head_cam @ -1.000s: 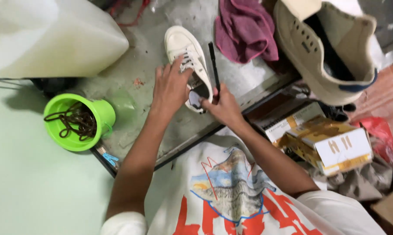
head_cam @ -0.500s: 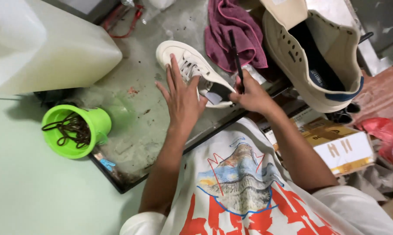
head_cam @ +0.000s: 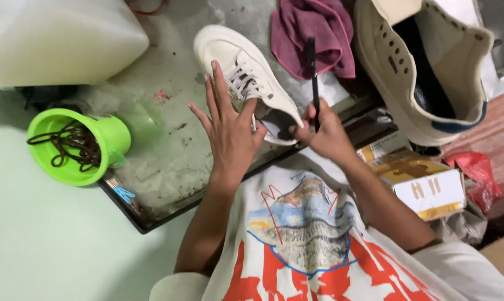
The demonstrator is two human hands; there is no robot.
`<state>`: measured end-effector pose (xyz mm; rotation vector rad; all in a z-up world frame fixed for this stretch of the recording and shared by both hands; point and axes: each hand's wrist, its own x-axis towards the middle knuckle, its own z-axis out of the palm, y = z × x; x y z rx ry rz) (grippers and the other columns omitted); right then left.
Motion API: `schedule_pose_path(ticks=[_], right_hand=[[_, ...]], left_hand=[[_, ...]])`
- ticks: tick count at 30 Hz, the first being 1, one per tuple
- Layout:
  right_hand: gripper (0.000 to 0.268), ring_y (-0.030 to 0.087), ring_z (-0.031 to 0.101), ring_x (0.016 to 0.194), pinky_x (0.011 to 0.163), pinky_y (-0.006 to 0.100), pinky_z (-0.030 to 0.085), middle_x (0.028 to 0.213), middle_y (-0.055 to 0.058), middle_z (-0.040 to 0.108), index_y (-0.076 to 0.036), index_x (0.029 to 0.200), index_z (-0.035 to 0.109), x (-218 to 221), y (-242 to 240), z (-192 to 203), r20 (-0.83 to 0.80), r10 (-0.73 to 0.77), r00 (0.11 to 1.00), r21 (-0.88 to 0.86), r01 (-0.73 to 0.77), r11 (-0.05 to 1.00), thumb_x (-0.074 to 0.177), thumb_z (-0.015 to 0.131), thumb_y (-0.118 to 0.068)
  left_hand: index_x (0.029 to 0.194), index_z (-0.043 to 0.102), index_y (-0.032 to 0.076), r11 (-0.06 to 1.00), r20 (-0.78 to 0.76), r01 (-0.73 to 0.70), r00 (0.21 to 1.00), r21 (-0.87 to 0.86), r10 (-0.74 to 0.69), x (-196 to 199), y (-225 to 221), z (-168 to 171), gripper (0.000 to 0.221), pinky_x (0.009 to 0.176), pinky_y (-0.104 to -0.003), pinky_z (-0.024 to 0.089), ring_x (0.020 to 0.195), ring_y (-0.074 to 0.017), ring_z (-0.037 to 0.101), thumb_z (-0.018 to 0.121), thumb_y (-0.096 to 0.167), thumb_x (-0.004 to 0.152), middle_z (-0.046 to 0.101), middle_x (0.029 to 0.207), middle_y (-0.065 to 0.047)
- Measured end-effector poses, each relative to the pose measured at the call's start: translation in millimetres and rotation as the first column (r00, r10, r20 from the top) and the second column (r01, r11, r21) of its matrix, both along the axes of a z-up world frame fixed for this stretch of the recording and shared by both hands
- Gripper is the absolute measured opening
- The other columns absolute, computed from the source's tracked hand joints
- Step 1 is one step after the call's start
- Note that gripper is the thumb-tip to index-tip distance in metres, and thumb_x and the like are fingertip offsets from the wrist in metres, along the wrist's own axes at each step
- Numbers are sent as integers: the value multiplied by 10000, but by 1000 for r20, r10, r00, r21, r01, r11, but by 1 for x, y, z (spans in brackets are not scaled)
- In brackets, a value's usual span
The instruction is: Applying glue or cleaning liquid to the sole and edges of a white sneaker using a small brush at a repair bench.
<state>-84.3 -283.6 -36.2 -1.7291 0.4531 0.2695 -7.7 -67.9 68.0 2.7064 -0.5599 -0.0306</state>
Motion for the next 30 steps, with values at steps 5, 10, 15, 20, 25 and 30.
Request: schedule_pose_path(ticks=[5,10,15,20,25,30], right_hand=[[388,247,723,502,505,315,625,729,133,661,-74,979,469,7,30,19,-90,-99,991,121,110,987,939,851,-132],[370,259,717,528,505,347,637,745,133,632,-59,968,479,0,20,8,-82,-130,988,150,141,979,1002,826,-182],[524,248,709,692,644,450,671,813,155,646,-32,996,584,-7,2,4,-58,-114,992,127,120,985,1186,431,-496],[498,256,650,698,613,463,664,824,171,606,-1,995,564,-7,-7,19,-45,-157,987,117,161,980,1201,429,-434],[490,264,628,683,600,487,663,832,191,610,11,980,552,-5,-19,26,25,-163,986,76,161,984,1203,446,-413],[493,292,646,657,602,505,655,766,187,608,11,932,572,-2,-25,28,48,-144,988,-18,145,989,1212,471,-382]], left_hand=[[1161,800,108,998,-69,-56,996,-3,56,10,9,-36,425,1102,-946,69,1608,-540,238,944,240,784,203,1746,-292],[1097,805,132,999,-42,-16,999,30,17,11,-6,-38,325,1086,-958,100,1578,-522,292,926,237,814,382,1657,-245],[1054,830,131,987,6,48,999,150,-50,13,-26,-43,321,1103,-961,72,1582,-495,302,931,247,772,449,1628,-208],[818,832,140,996,273,81,958,36,-88,24,-26,-57,169,1121,-929,151,1474,-450,476,913,204,684,618,1477,-134],[673,783,195,995,349,39,937,-91,-4,32,6,-37,157,1162,-835,221,1394,-387,578,892,203,785,709,1390,-38],[828,781,208,944,199,255,956,-209,-214,-6,-1,-12,330,967,-533,507,1053,-250,673,906,513,844,708,1185,-6]])
